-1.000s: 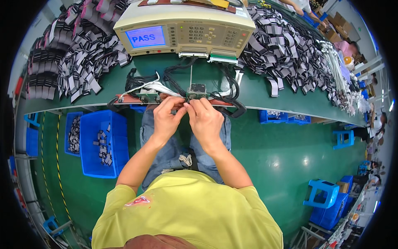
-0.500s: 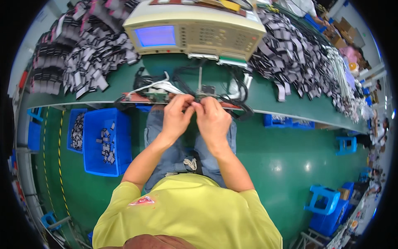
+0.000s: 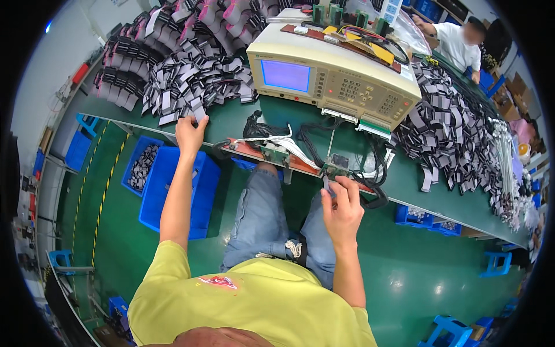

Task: Testing flat ribbon cables by plugging them into a test fixture and verifying results on an electronic testing machine.

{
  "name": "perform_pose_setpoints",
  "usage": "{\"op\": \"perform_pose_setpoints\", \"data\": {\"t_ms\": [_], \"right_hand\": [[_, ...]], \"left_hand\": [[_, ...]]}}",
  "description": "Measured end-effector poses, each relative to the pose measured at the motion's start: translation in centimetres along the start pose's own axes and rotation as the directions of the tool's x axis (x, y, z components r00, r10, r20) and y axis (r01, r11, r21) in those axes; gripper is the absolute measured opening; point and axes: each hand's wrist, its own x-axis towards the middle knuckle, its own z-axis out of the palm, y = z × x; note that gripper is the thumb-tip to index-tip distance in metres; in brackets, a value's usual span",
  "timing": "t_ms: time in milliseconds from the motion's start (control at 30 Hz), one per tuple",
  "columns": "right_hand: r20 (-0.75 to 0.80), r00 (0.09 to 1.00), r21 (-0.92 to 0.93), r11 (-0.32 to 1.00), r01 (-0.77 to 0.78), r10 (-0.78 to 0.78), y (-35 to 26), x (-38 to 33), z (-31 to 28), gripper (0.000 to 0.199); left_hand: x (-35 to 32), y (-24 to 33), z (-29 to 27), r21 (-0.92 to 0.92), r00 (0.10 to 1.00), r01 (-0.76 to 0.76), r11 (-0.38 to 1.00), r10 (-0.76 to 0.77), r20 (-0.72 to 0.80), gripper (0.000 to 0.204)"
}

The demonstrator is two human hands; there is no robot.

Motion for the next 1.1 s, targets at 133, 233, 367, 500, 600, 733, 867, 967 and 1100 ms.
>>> {"op": "perform_pose_setpoints", "data": {"t_ms": [133, 233, 367, 500, 600, 733, 867, 967, 1100], "right_hand": [[0.016, 1.0, 0.021, 1.0, 0.008, -0.008, 0.3, 0.0, 0.2, 0.021], [0.025, 0.999, -0.03, 0.999, 0.039, -0.038, 0.6, 0.1, 0.0, 0.021], [0.127, 0.991, -0.089, 0.995, 0.049, -0.038, 0.7, 0.4, -0.3, 0.02], [0.208, 0.966, -0.106, 0.979, 0.176, -0.152, 0.9, 1.6, -0.9, 0.016], [0.318, 0.921, -0.169, 0.943, 0.287, -0.224, 1.3, 2.6, -1.5, 0.02], [0.418, 0.878, -0.207, 0.917, 0.341, -0.232, 1.8, 3.0, -1.4, 0.025], [0.429, 0.884, -0.227, 0.925, 0.306, -0.187, 1.8, 2.6, -1.0, 0.027], [0.417, 0.895, -0.245, 0.929, 0.276, -0.156, 1.6, 2.3, -0.9, 0.028], [0.385, 0.914, -0.232, 0.945, 0.23, -0.128, 1.6, 1.8, -0.7, 0.029]], "left_hand": [[-1.1, 0.6, 0.5, -0.224, 0.985, -0.118, 0.967, 0.085, -0.153, 0.03], [-1.6, 2.6, -0.2, -0.411, 0.948, -0.314, 0.856, 0.258, -0.188, 0.025], [-0.3, 4.7, 0.3, -0.613, 0.811, -0.484, 0.624, 0.583, -0.046, 0.013], [1.1, 5.2, 2.3, -0.725, 0.808, -0.325, 0.608, 0.576, 0.121, 0.014], [1.4, 4.5, 3.4, -0.723, 0.841, -0.174, 0.669, 0.483, 0.245, 0.016], [1.2, 3.9, 4.1, -0.709, 0.854, -0.131, 0.693, 0.442, 0.274, 0.016], [1.0, 3.8, 4.3, -0.687, 0.866, -0.156, 0.709, 0.433, 0.25, 0.017], [0.9, 3.9, 4.3, -0.676, 0.874, -0.165, 0.718, 0.425, 0.237, 0.017], [0.8, 4.0, 4.2, -0.67, 0.881, -0.172, 0.722, 0.416, 0.223, 0.017]]}}
